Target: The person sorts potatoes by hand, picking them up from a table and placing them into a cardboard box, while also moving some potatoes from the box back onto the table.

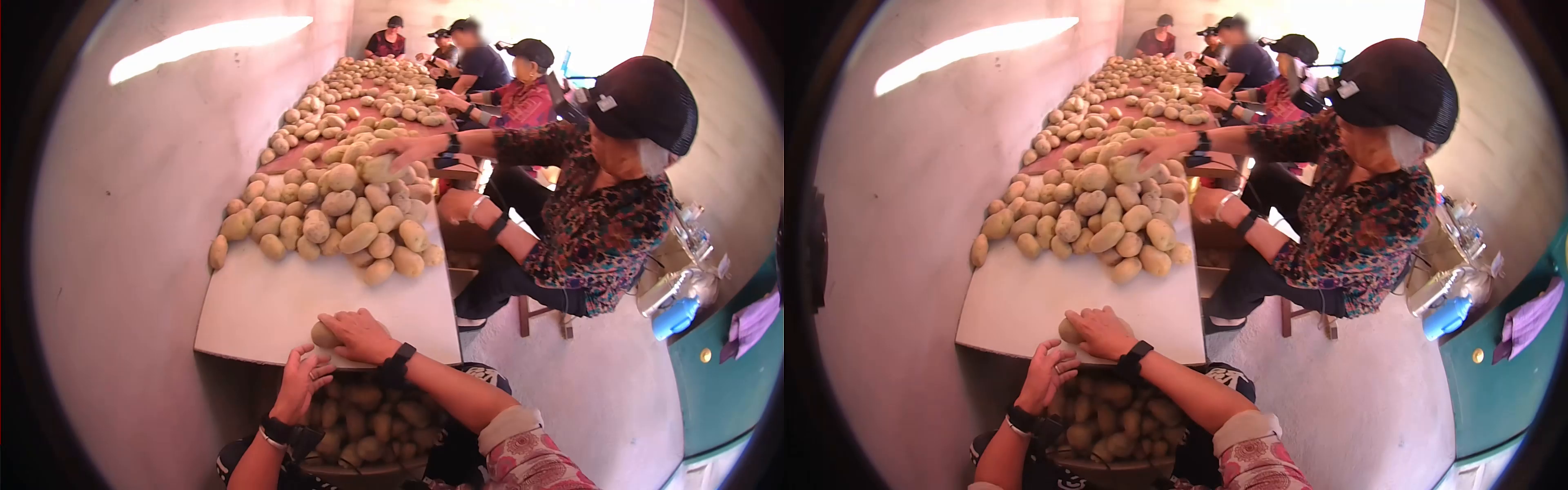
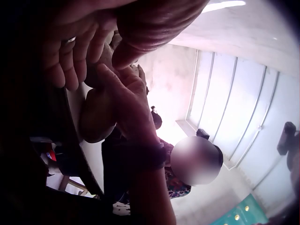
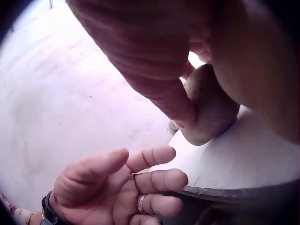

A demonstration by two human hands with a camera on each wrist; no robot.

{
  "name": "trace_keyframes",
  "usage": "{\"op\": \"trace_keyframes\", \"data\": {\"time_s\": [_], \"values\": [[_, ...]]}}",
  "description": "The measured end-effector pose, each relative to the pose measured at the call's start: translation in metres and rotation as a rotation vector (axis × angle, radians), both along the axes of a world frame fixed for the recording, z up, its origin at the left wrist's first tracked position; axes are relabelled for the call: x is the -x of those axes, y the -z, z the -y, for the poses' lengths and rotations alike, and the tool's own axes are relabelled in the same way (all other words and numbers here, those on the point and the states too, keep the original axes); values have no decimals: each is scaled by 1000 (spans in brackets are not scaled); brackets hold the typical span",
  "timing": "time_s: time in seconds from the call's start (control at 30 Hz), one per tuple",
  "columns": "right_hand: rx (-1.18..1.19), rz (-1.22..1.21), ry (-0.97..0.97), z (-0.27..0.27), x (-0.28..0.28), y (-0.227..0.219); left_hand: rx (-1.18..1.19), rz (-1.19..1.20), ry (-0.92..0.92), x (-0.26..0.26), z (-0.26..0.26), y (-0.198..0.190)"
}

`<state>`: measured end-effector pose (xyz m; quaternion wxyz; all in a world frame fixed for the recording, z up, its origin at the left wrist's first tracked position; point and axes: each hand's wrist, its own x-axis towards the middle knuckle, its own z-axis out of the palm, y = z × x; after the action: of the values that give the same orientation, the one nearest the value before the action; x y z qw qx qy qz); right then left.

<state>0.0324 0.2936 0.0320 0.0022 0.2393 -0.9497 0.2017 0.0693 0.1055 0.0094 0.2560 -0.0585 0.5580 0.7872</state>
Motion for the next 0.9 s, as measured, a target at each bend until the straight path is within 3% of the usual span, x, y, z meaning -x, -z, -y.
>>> {"op": "trace_keyframes", "data": {"time_s": [0.13, 0.2, 0.27, 0.43, 0.57, 0.63, 0.67, 0.73, 0.77, 0.83, 0.9], "values": [[70, -90, -27, 9, -2, -2, -180, 9, -67, 11, 1, -2], [293, -189, -62, 12, -6, -5, -241, 30, -66, 13, 1, -5], [352, -170, -103, 16, -12, -11, -395, -14, -40, 18, 0, -5], [561, -138, -236, 24, -26, -1, -247, -109, -56, 23, 5, 13], [475, -129, -216, -1, -15, -8, -83, -63, 1, 17, 10, 6], [210, -477, 6, -17, -11, -13, -46, -72, 30, 12, 10, 4], [211, -474, 4, -23, -14, -12, -1, -78, 62, 10, 11, 4], [-109, -116, 213, -30, -23, -9, 24, -72, 95, 5, 11, 9], [-108, -117, 216, -30, -24, -6, 41, -76, 131, 5, 9, 10], [68, 122, 248, -32, -30, 0, 68, -54, 184, -2, 5, 8], [59, 108, 227, -34, -33, 0, 96, -20, 229, -7, 4, 11]]}}
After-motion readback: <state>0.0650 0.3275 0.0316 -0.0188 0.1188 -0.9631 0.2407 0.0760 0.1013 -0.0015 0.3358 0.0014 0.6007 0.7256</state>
